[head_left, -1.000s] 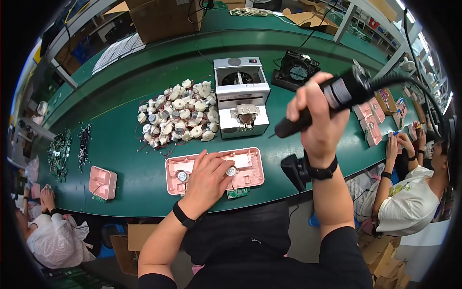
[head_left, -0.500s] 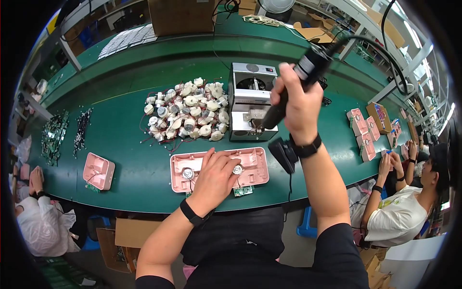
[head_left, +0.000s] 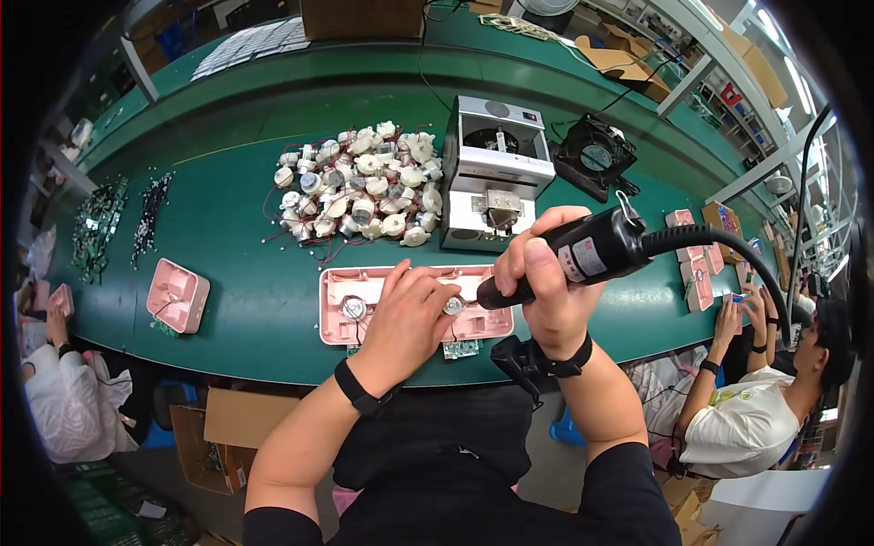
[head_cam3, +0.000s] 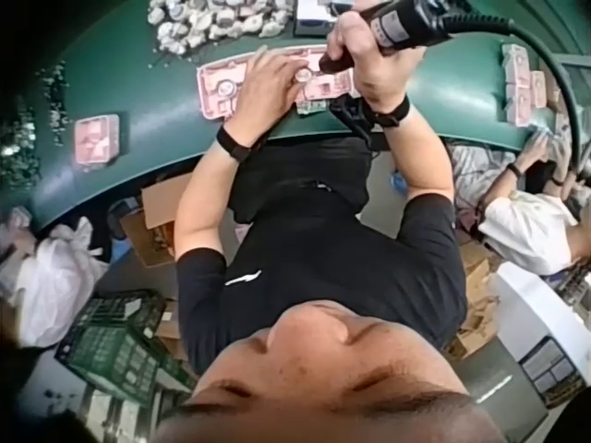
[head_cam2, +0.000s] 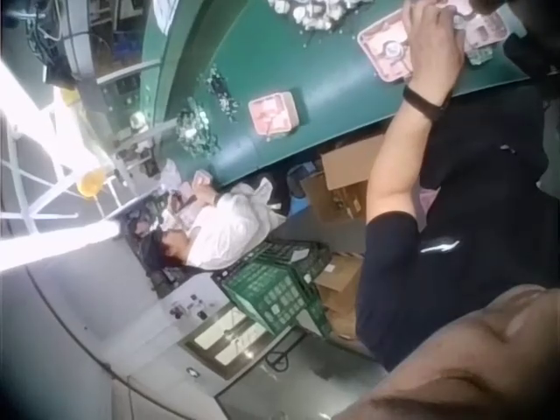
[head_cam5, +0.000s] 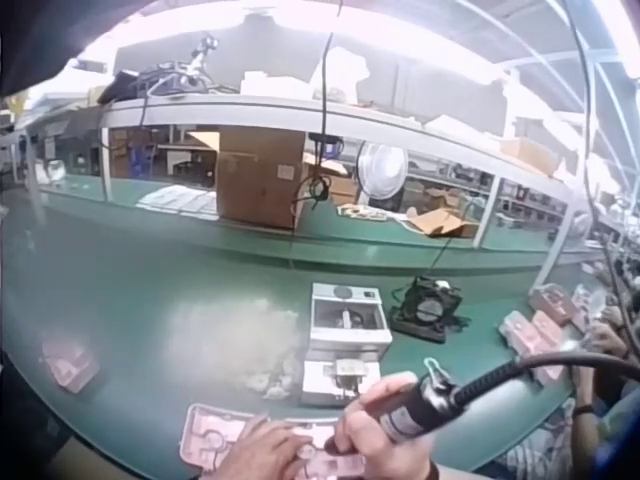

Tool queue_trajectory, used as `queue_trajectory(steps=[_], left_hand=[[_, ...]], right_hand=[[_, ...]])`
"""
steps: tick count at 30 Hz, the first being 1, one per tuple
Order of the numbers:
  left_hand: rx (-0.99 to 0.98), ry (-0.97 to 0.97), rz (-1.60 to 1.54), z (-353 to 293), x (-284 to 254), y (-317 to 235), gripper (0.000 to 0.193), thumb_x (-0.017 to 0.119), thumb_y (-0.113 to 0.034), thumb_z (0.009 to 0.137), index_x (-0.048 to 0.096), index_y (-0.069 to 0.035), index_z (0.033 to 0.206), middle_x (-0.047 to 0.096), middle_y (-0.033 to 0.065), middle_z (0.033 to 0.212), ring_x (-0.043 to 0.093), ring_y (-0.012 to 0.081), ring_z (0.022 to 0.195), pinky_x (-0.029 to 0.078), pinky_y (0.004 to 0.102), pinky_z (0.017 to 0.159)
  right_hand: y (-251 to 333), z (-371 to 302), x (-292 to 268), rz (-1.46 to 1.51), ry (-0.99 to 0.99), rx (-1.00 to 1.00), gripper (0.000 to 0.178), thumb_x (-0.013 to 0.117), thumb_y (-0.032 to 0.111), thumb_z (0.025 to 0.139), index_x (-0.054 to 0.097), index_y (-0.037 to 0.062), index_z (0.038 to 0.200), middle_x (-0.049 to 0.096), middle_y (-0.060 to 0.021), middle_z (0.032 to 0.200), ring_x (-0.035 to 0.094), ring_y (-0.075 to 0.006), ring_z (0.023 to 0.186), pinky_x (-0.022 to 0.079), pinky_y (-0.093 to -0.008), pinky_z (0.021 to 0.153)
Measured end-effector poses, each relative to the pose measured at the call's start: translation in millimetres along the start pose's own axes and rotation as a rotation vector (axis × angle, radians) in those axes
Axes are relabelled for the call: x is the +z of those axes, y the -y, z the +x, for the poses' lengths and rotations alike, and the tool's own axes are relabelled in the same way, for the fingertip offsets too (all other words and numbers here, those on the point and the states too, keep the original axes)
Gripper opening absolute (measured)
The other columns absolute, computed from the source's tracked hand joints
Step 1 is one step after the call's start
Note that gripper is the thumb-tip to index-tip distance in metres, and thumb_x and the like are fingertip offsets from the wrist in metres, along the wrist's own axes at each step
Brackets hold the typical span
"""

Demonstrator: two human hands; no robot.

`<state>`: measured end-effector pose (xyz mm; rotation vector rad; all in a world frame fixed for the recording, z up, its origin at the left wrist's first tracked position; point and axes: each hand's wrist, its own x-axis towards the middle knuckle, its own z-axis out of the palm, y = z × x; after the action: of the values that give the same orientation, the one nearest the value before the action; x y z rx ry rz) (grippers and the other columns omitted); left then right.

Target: The person picks up a motor from a pile, places it into a pink plastic housing, and uses a power screwdriver to fasten it. They repeat this process for several housings, occasionally moving them aside to reach the next one.

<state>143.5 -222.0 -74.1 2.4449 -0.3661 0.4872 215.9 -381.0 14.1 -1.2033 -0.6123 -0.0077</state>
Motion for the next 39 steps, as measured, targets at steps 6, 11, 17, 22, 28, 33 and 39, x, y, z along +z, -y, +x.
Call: queue_trajectory(steps=[6, 11, 17, 22, 28, 33, 39], left_hand=[[-0.011, 0.007, 0.003, 0, -2, -1, 0.036, 0.075, -0.008, 0.074, 0.065, -0.008, 0.109, 0.058, 0.0068, 0.102, 0.054, 0.0254, 0.113, 0.033, 0.0490, 0.111], [-0.013, -0.002, 0.005, 0, -2, 0, 0.036, 0.075, -0.008, 0.074, 0.065, -0.007, 0.108, 0.057, 0.0068, 0.101, 0.055, 0.0252, 0.113, 0.034, 0.0487, 0.111], [-0.016, -0.008, 0.008, 1, -1, 0, 0.036, 0.075, -0.008, 0.074, 0.065, -0.008, 0.108, 0.057, 0.0070, 0.101, 0.055, 0.0252, 0.113, 0.034, 0.0486, 0.110], [-0.013, -0.003, 0.018, 2, -1, 0, 0.036, 0.075, -0.009, 0.074, 0.064, -0.008, 0.108, 0.057, 0.0071, 0.100, 0.055, 0.0254, 0.113, 0.035, 0.0485, 0.110], [-0.007, 0.002, 0.034, 3, -2, 1, 0.038, 0.076, -0.010, 0.074, 0.064, -0.008, 0.110, 0.058, 0.0076, 0.102, 0.054, 0.0256, 0.114, 0.035, 0.0486, 0.110], [0.004, -0.016, 0.037, -1, 0, 6, 0.039, 0.076, -0.010, 0.074, 0.064, -0.008, 0.111, 0.059, 0.0078, 0.106, 0.054, 0.0254, 0.115, 0.035, 0.0489, 0.110], [-0.014, 0.025, 0.006, -3, -10, -3, 0.051, 0.078, -0.019, 0.075, 0.060, -0.004, 0.121, 0.059, 0.0111, 0.118, 0.050, 0.0298, 0.122, 0.031, 0.0512, 0.114]], right_hand=[[-10, -1, 2, -0.036, 0.012, 0.023, 0.025, 0.059, 0.005, 0.090, 0.043, 0.0035, 0.109, 0.055, -0.0097, 0.070, 0.053, -0.0162, 0.054, 0.050, -0.0327, 0.056], [-23, -2, 2, -0.101, 0.034, 0.001, 0.025, 0.059, 0.004, 0.089, 0.043, 0.0028, 0.108, 0.055, -0.0097, 0.070, 0.054, -0.0157, 0.055, 0.050, -0.0315, 0.055], [-24, -2, 5, -0.134, 0.050, -0.029, 0.024, 0.059, 0.003, 0.089, 0.042, 0.0025, 0.105, 0.056, -0.0105, 0.070, 0.054, -0.0150, 0.054, 0.049, -0.0301, 0.054], [-26, -4, 3, -0.165, 0.058, -0.065, 0.023, 0.058, 0.002, 0.089, 0.042, 0.0029, 0.104, 0.056, -0.0103, 0.070, 0.053, -0.0143, 0.054, 0.048, -0.0290, 0.052], [-21, -3, 9, -0.167, 0.027, -0.036, 0.024, 0.059, 0.002, 0.088, 0.043, 0.0021, 0.105, 0.055, -0.0093, 0.070, 0.053, -0.0139, 0.053, 0.047, -0.0287, 0.051], [14, 13, 3, 0.061, -0.033, -0.112, 0.021, 0.058, 0.008, 0.092, 0.045, 0.0014, 0.107, 0.054, -0.0071, 0.069, 0.053, -0.0147, 0.053, 0.047, -0.0303, 0.051], [30, 68, -7, -0.075, -0.114, -0.224, 0.015, 0.058, 0.012, 0.095, 0.050, 0.0016, 0.101, 0.054, -0.0060, 0.068, 0.054, -0.0165, 0.053, 0.046, -0.0307, 0.051]])
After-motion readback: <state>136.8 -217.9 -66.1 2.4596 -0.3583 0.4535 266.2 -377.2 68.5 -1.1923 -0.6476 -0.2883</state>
